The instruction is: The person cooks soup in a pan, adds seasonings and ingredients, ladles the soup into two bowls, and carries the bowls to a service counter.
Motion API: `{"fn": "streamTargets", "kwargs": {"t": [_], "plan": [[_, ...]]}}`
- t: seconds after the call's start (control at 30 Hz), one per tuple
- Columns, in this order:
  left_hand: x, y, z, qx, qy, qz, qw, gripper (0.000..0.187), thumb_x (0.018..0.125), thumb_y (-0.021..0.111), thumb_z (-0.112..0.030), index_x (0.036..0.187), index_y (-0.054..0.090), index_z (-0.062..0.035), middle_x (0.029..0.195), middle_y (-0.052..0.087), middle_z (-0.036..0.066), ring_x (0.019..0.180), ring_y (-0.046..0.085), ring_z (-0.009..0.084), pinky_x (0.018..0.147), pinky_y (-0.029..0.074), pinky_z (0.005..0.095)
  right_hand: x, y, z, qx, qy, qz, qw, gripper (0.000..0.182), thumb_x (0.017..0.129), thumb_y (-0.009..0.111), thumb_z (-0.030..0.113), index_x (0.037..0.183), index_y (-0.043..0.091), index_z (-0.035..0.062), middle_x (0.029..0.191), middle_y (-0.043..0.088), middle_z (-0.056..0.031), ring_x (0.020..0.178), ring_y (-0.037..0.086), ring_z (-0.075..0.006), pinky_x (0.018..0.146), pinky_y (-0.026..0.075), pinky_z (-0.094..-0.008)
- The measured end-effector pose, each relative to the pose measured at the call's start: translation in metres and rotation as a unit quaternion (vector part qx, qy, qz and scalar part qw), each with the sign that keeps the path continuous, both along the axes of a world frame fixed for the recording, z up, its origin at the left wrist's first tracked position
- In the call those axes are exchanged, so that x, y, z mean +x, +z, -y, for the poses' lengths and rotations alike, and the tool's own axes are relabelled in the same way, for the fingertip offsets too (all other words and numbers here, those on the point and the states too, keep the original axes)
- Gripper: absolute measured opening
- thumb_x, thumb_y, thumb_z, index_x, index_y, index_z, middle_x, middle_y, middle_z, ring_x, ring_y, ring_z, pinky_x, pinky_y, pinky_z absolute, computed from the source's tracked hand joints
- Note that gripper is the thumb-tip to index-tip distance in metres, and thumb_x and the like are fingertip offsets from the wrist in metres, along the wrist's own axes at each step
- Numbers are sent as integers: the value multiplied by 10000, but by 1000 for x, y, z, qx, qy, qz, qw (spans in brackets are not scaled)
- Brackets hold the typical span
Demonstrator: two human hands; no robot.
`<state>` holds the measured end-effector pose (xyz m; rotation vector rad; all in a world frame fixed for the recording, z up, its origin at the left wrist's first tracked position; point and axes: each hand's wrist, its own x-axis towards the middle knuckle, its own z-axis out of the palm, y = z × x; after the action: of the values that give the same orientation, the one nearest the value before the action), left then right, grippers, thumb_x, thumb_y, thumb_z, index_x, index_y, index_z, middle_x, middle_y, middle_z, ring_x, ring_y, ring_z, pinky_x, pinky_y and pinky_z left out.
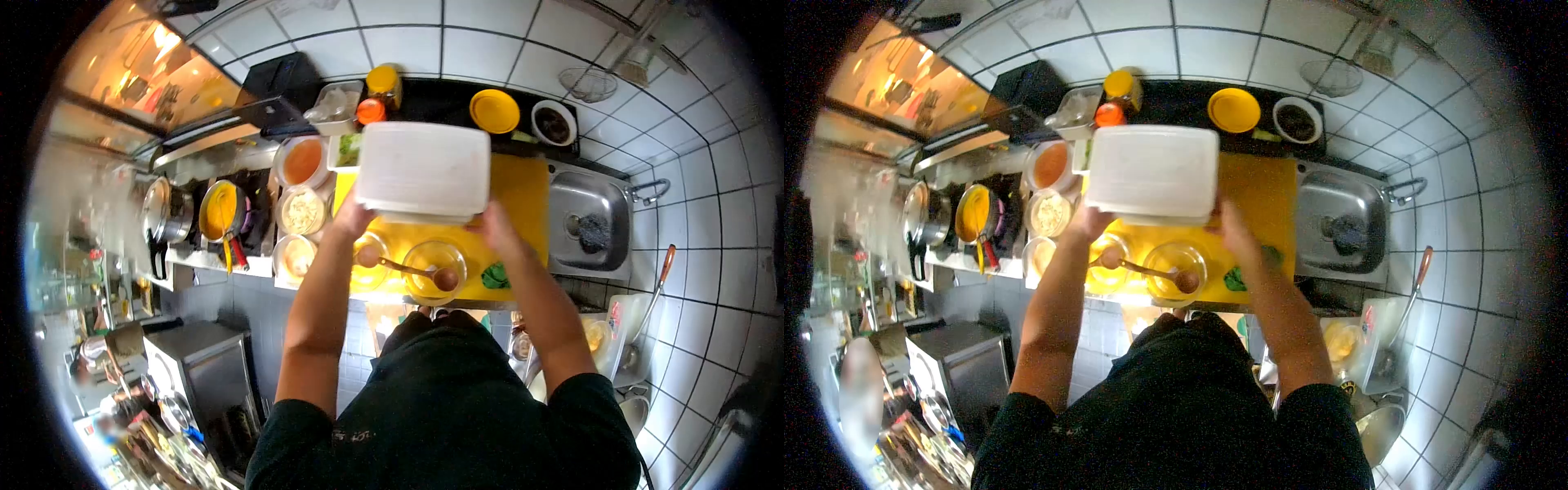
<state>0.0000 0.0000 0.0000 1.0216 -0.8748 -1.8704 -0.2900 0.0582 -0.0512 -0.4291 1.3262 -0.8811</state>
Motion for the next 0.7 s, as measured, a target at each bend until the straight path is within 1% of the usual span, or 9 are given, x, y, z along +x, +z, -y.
{"fn": "streamTargets", "kwargs": {"t": [0.03, 0.1, 0.2, 0.3, 0.43, 0.53, 0.63, 0.67, 0.7], "plan": [[-5, -4, 0, 51, -1, 11, 999, 779, 913, 483, -678, 1501, 389, -176, 1443, 507, 26, 1307, 486, 219, 1091, 388, 395, -12, -8, 1, -6, -18, 10, 1000, 536, 920, 485, 555, 1276, 524, 157, 1151, 570, -76, 1034, 538, -252, 822, 503, -507], [-30, -15, 1, 34, -31, 30, 998, 756, 921, 464, -678, 1484, 412, -176, 1430, 518, 23, 1291, 496, 214, 1078, 391, 383, -40, 3, 7, 19, -70, 4, 997, 492, 929, 474, 528, 1247, 536, 159, 1107, 569, -80, 992, 538, -251, 798, 508, -485], [-45, 1, -1, 73, -45, 25, 996, 751, 928, 428, -692, 1476, 422, -179, 1410, 539, 38, 1289, 497, 203, 1068, 377, 364, -44, 9, 5, -22, -70, -33, 997, 477, 945, 446, 519, 1247, 540, 162, 1112, 568, -81, 992, 539, -247, 801, 509, -492], [-60, 15, -2, 83, -53, 50, 994, 775, 923, 408, -710, 1487, 411, -178, 1408, 545, 43, 1290, 496, 207, 1083, 348, 370, -59, 11, 3, -11, -45, -14, 999, 537, 924, 446, 558, 1303, 513, 183, 1248, 539, -74, 1082, 509, -244, 834, 478, -506], [-72, 5, 4, 26, -54, 4, 998, 793, 919, 396, -724, 1493, 410, -177, 1411, 544, 39, 1280, 503, 222, 1060, 358, 361, -64, 10, 6, -19, -57, -3, 998, 553, 918, 456, 576, 1298, 515, 179, 1217, 558, -77, 1079, 518, -244, 821, 482, -485], [-64, 4, 1, 74, -37, 10, 997, 829, 916, 453, -698, 1533, 325, -159, 1397, 548, 112, 1284, 504, 240, 1017, 404, 346, -67, 9, 3, -39, -58, 16, 997, 565, 934, 437, 583, 1288, 517, 150, 1180, 573, -87, 1057, 540, -252, 828, 491, -477], [-43, -65, 25, 241, 135, 25, 961, 801, 895, 556, -633, 1421, 430, -42, 1320, 561, 190, 1130, 583, 224, 853, 493, 366, -68, 12, -3, -38, -84, 31, 995, 573, 964, 418, 565, 1287, 502, 99, 1177, 564, -109, 1043, 562, -275, 878, 500, -485], [-43, -71, 26, 240, 231, 7, 943, 934, 872, 597, -613, 1471, 309, 43, 1391, 446, 293, 1175, 544, 285, 942, 454, 399, -68, 13, -7, -26, -84, 35, 996, 569, 964, 436, 555, 1297, 495, 98, 1175, 568, -105, 1038, 565, -275, 879, 501, -477], [-35, -82, 32, 220, 238, -21, 946, 937, 871, 602, -603, 1503, 260, -2, 1453, 369, 271, 1250, 472, 292, 1004, 388, 402, -69, 12, -10, -13, -85, 39, 995, 566, 965, 454, 546, 1307, 488, 96, 1173, 572, -102, 1034, 569, -274, 880, 503, -469]]}}
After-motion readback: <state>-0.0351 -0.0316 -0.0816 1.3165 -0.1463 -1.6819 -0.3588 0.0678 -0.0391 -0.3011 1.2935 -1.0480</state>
